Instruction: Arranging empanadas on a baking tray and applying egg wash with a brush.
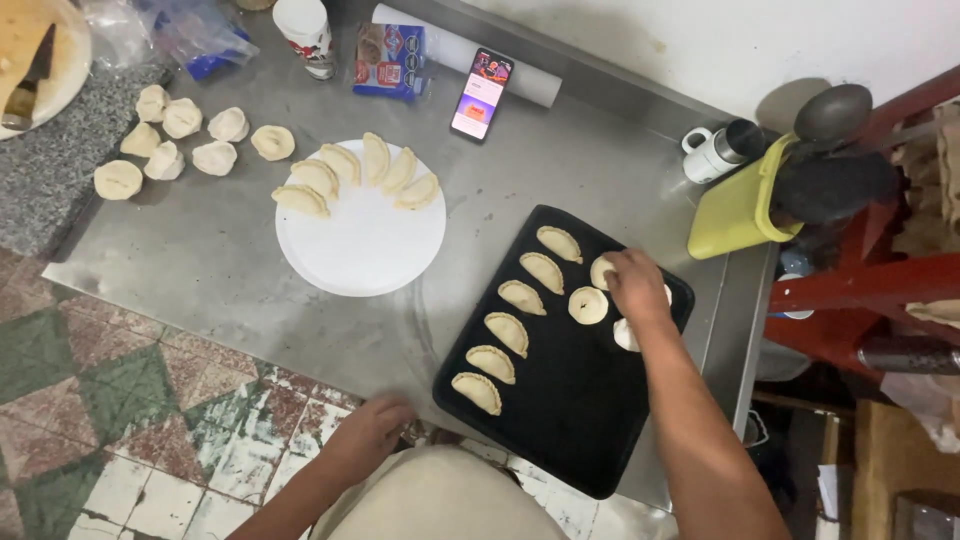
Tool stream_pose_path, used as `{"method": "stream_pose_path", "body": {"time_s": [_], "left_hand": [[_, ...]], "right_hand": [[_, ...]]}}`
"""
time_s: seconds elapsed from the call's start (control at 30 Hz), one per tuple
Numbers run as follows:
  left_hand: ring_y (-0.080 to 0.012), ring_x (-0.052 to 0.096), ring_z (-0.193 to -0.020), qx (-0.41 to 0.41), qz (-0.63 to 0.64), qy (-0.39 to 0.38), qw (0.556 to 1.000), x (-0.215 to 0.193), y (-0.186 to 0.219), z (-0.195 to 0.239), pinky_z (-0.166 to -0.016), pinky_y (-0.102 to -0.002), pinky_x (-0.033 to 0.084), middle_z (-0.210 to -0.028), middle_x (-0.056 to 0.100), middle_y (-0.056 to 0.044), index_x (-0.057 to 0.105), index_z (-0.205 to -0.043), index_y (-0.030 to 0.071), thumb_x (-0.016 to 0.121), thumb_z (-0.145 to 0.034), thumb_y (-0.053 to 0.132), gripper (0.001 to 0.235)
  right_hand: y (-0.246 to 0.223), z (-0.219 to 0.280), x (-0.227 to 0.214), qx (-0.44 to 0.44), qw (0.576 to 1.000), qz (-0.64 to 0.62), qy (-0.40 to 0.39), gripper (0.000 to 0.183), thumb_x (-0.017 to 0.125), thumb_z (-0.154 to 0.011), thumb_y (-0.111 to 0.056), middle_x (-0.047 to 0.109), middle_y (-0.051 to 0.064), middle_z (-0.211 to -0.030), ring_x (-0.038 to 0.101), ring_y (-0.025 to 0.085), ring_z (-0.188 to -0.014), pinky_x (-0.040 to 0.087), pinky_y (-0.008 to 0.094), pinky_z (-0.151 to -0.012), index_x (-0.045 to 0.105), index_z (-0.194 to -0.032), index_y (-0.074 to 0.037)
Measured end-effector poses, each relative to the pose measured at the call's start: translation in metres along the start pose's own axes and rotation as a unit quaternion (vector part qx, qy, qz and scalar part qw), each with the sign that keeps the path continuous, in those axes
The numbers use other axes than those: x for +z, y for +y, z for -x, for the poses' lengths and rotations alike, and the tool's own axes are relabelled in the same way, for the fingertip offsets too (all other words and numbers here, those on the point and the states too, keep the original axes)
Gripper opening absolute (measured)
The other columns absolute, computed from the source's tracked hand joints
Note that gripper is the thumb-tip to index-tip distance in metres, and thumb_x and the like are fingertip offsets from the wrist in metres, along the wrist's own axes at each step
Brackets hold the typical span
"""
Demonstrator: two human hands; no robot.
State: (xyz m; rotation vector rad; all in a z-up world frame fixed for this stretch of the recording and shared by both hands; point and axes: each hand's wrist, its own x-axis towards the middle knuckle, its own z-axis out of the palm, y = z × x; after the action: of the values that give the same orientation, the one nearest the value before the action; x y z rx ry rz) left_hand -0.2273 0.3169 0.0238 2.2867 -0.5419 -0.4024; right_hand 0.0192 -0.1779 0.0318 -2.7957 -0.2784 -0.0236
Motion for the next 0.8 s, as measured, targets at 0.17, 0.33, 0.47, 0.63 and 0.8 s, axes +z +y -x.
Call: {"method": "stream_pose_path", "body": {"time_s": [0.17, 0.33, 0.47, 0.63, 0.8], "left_hand": [[-0.0335, 0.065, -0.114, -0.011, -0.017, 0.001, 1.0, -0.003, -0.003, 0.003, -0.088, -0.046, 0.055, -0.127, 0.066, -0.011, 0.072, -0.117, 0.008, 0.063, -0.093, 0.009, 0.026], [-0.0319, 0.064, -0.116, -0.044, 0.002, -0.011, 0.999, -0.012, -0.005, 0.008, -0.094, -0.045, 0.053, -0.131, 0.066, -0.009, 0.072, -0.118, 0.011, 0.06, -0.09, 0.006, 0.031], [-0.029, 0.066, -0.115, -0.095, -0.005, -0.026, 0.995, -0.016, -0.003, 0.011, -0.093, -0.045, 0.054, -0.133, 0.066, -0.004, 0.073, -0.119, 0.013, 0.06, -0.094, 0.014, 0.028], [-0.0336, 0.064, -0.11, -0.059, -0.001, -0.021, 0.998, -0.018, -0.003, 0.01, -0.09, -0.046, 0.053, -0.127, 0.065, -0.009, 0.07, -0.117, 0.01, 0.059, -0.094, 0.014, 0.025], [-0.036, 0.066, -0.104, -0.035, 0.009, 0.026, 0.999, -0.036, 0.002, 0.003, -0.09, -0.045, 0.05, -0.12, 0.069, -0.013, 0.07, -0.113, 0.008, 0.059, -0.085, 0.002, 0.031]], "right_hand": [[-0.03, 0.01, -0.027, 0.132, 0.989, -0.064, -0.028, 0.04, 0.062, -0.099, -0.027, 0.064, 0.012, -0.125, 0.053, 0.032, -0.122, 0.045, 0.045, -0.101, 0.067, -0.135, -0.011], [0.011, 0.025, -0.032, 0.16, 0.984, -0.021, 0.07, 0.024, 0.061, -0.102, -0.013, 0.066, 0.019, -0.118, 0.06, 0.039, -0.111, 0.048, 0.047, -0.098, 0.07, -0.123, -0.004], [0.023, 0.057, -0.035, 0.154, 0.982, -0.017, 0.107, 0.022, 0.066, -0.099, -0.012, 0.065, 0.017, -0.121, 0.06, 0.037, -0.114, 0.047, 0.047, -0.099, 0.07, -0.119, -0.005], [0.029, 0.064, -0.022, 0.09, 0.992, -0.023, 0.084, 0.024, 0.063, -0.098, -0.012, 0.067, 0.019, -0.116, 0.062, 0.039, -0.107, 0.049, 0.048, -0.095, 0.074, -0.119, -0.003], [0.012, 0.072, -0.035, 0.08, 0.99, -0.057, 0.098, 0.028, 0.062, -0.095, -0.01, 0.067, 0.021, -0.11, 0.06, 0.042, -0.105, 0.046, 0.051, -0.093, 0.072, -0.121, -0.007]]}}
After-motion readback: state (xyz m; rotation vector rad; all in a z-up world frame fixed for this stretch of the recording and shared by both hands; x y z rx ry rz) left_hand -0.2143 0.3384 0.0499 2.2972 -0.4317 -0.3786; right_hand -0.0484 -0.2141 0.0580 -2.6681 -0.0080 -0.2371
